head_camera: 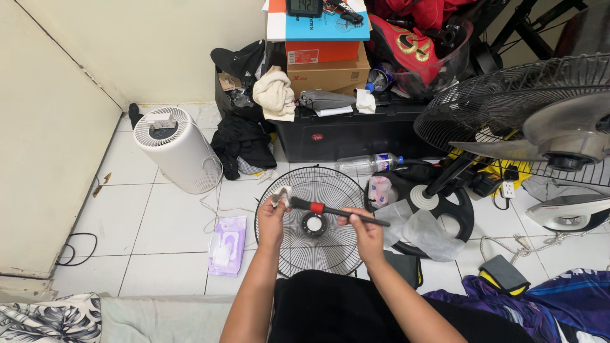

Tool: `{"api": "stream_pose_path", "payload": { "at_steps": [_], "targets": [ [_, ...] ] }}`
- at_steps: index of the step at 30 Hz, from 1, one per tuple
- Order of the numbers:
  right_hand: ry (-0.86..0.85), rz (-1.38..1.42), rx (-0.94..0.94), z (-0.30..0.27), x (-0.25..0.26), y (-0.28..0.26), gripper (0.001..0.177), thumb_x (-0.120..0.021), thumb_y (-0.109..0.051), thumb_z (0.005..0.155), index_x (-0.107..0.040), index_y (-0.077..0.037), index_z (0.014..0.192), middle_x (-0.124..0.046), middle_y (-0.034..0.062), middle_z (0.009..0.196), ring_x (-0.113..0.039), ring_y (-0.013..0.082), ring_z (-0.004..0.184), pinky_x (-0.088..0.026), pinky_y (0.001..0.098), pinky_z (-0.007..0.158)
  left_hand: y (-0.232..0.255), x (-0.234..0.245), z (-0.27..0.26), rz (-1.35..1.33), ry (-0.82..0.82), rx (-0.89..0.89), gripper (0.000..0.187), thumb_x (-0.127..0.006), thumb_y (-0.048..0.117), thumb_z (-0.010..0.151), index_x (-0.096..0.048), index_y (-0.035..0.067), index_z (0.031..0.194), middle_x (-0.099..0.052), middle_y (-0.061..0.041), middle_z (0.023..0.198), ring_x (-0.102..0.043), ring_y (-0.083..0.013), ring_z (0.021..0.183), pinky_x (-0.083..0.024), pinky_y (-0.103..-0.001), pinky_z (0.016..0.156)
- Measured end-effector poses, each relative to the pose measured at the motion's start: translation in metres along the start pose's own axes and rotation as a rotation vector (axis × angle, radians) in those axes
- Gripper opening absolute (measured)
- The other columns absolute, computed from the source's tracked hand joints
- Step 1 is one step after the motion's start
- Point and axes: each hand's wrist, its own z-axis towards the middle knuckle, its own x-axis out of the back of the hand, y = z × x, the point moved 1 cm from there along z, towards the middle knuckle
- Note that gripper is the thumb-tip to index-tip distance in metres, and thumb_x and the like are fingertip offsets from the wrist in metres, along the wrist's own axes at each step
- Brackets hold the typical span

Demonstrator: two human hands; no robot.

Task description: The person removes the front grill of a standing fan and uses a brush to clean the fan blades and grill. They wipe the brush with a tissue and continue cleaning the grill.

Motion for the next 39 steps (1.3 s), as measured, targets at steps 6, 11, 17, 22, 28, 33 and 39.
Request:
{"api": "stream_pose_path", "payload": {
  "at_steps": [6, 11, 17, 22, 28, 33, 39],
  "targets": [
    [0.237, 0.580, -0.402, 0.003, 0.034, 0.049, 0.030, -0.056, -0.022, 0.105, -0.064, 0.005, 0.116, -0.070, 0.0098, 0.094, -0.068, 0.0180, 0.087, -0.055, 0.0343, 0.086, 0.005, -0.005, -0.007, -0.215, 0.063, 0.108, 0.015, -0.065, 0.008, 0.098, -0.072, -0.001, 0.109, -0.070, -0.006, 0.090, -0.061, -0.0120, 0.079, -0.052, -0.025, 0.077],
    [0.281, 0.707, -0.577, -0.001, 0.036, 0.071, 0.026, -0.058, -0.022, 0.102, -0.064, 0.001, 0.111, -0.071, 0.0091, 0.092, -0.068, 0.0173, 0.085, -0.055, 0.0348, 0.084, 0.024, -0.031, -0.020, -0.180, 0.023, 0.099, 0.014, -0.067, 0.004, 0.093, -0.073, -0.001, 0.105, -0.074, -0.007, 0.094, -0.066, -0.0129, 0.083, -0.056, -0.027, 0.080],
    [0.270, 0.583, -0.497, -0.004, 0.032, 0.071, 0.028, -0.056, -0.022, 0.104, -0.065, 0.003, 0.113, -0.071, 0.0085, 0.092, -0.068, 0.0175, 0.086, -0.055, 0.0338, 0.084, 0.051, -0.046, -0.030, 0.276, -0.030, -0.119, 0.011, -0.075, -0.002, 0.089, -0.078, -0.004, 0.099, -0.066, -0.003, 0.089, -0.058, -0.0099, 0.078, -0.048, -0.022, 0.072],
    [0.130, 0.262, -0.213, -0.004, 0.025, 0.051, 0.028, -0.053, -0.018, 0.107, -0.066, 0.006, 0.113, -0.071, 0.0101, 0.092, -0.066, 0.0170, 0.085, -0.054, 0.0334, 0.083, 0.076, -0.052, -0.030, 0.653, 0.017, -0.286, 0.018, -0.077, -0.003, 0.079, -0.075, -0.005, 0.097, -0.069, -0.005, 0.084, -0.058, -0.0123, 0.069, -0.045, -0.021, 0.063],
    [0.100, 0.228, -0.175, -0.003, 0.026, 0.045, 0.027, -0.053, -0.016, 0.105, -0.067, 0.006, 0.113, -0.071, 0.0103, 0.092, -0.066, 0.0171, 0.084, -0.055, 0.0327, 0.082, 0.068, -0.044, -0.026, 0.654, -0.008, -0.243, 0.015, -0.069, -0.006, 0.086, -0.071, -0.005, 0.100, -0.067, -0.008, 0.085, -0.067, -0.0124, 0.072, -0.054, -0.023, 0.065],
    [0.204, 0.437, -0.327, -0.006, 0.033, 0.058, 0.028, -0.054, -0.019, 0.106, -0.067, 0.005, 0.112, -0.070, 0.0090, 0.090, -0.066, 0.0168, 0.083, -0.054, 0.0334, 0.083, 0.032, -0.027, -0.016, 0.313, 0.041, -0.084, 0.017, -0.064, -0.004, 0.093, -0.071, -0.004, 0.109, -0.070, -0.007, 0.093, -0.067, -0.0112, 0.078, -0.057, -0.025, 0.071],
    [0.270, 0.503, -0.414, -0.006, 0.036, 0.065, 0.028, -0.056, -0.021, 0.104, -0.066, 0.003, 0.112, -0.071, 0.0084, 0.090, -0.067, 0.0170, 0.085, -0.055, 0.0334, 0.085, 0.022, -0.020, -0.018, 0.074, 0.029, 0.020, 0.023, -0.064, -0.004, 0.090, -0.072, -0.003, 0.112, -0.074, -0.006, 0.099, -0.068, -0.0106, 0.083, -0.058, -0.026, 0.073]
  ]
}}
